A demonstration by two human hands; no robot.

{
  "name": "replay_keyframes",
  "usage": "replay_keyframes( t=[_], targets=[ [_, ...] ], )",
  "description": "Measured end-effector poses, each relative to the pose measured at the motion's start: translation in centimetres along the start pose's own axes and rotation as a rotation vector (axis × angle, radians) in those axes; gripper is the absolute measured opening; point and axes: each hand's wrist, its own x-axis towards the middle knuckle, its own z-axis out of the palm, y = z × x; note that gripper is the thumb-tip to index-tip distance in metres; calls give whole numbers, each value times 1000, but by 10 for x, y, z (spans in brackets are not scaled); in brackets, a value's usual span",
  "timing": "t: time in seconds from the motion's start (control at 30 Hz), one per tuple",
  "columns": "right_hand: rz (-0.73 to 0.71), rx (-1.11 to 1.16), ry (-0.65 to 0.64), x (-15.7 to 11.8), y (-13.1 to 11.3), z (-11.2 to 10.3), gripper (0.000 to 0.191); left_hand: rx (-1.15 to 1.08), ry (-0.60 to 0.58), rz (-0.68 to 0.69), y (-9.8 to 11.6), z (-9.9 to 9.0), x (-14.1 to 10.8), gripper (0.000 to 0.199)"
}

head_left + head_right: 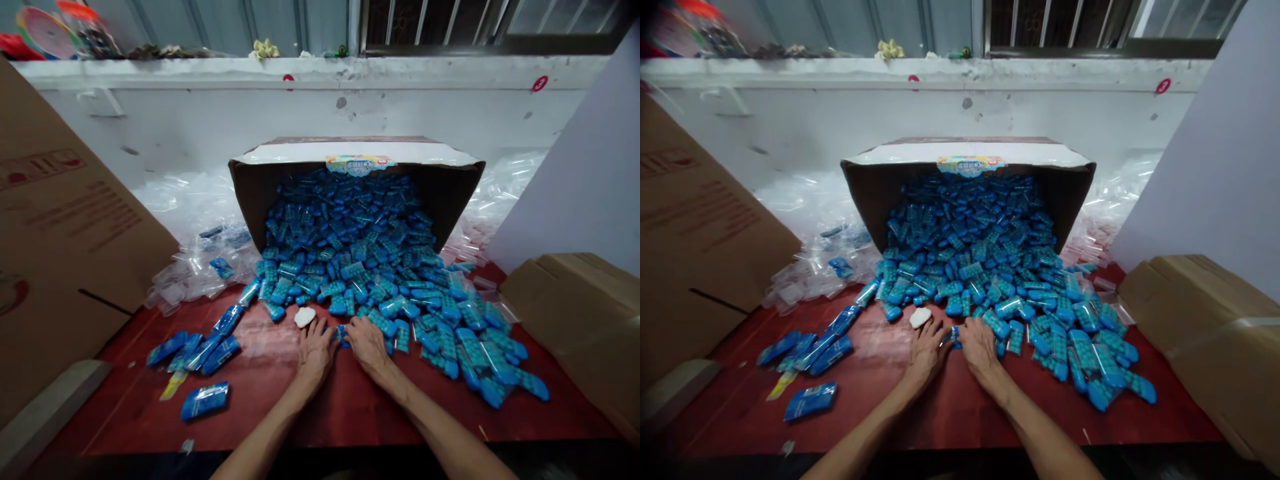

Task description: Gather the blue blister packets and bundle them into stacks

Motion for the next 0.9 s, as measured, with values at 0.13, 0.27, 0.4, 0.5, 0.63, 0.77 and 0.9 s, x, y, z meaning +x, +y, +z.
replay_keyframes(
  t=[0.13,0.27,0.4,0.5,0.63,0.77,0.9],
  targets=[
    [4,6,7,0,-7,-3,14,-10,157,-5,-2,-5,-10,29],
    [-51,101,20,18,-35,-13,15,-50,304,-160,-26,-18,-6,37],
    [-123,243,-24,57,-66,-10,20,-154,248,-250,-56,-23,5,33],
    [-127,281,-56,82,-77,-1,21,-195,200,-184,-68,-17,11,35],
    [-156,319,-69,81,-66,-3,21,-116,93,-157,-72,-10,13,36],
    [-141,332,-60,38,-35,-13,21,-12,62,-187,-60,-12,3,40],
    [97,251,-42,-4,-6,-4,20,-9,23,-72,-26,-9,-5,38]
  ],
)
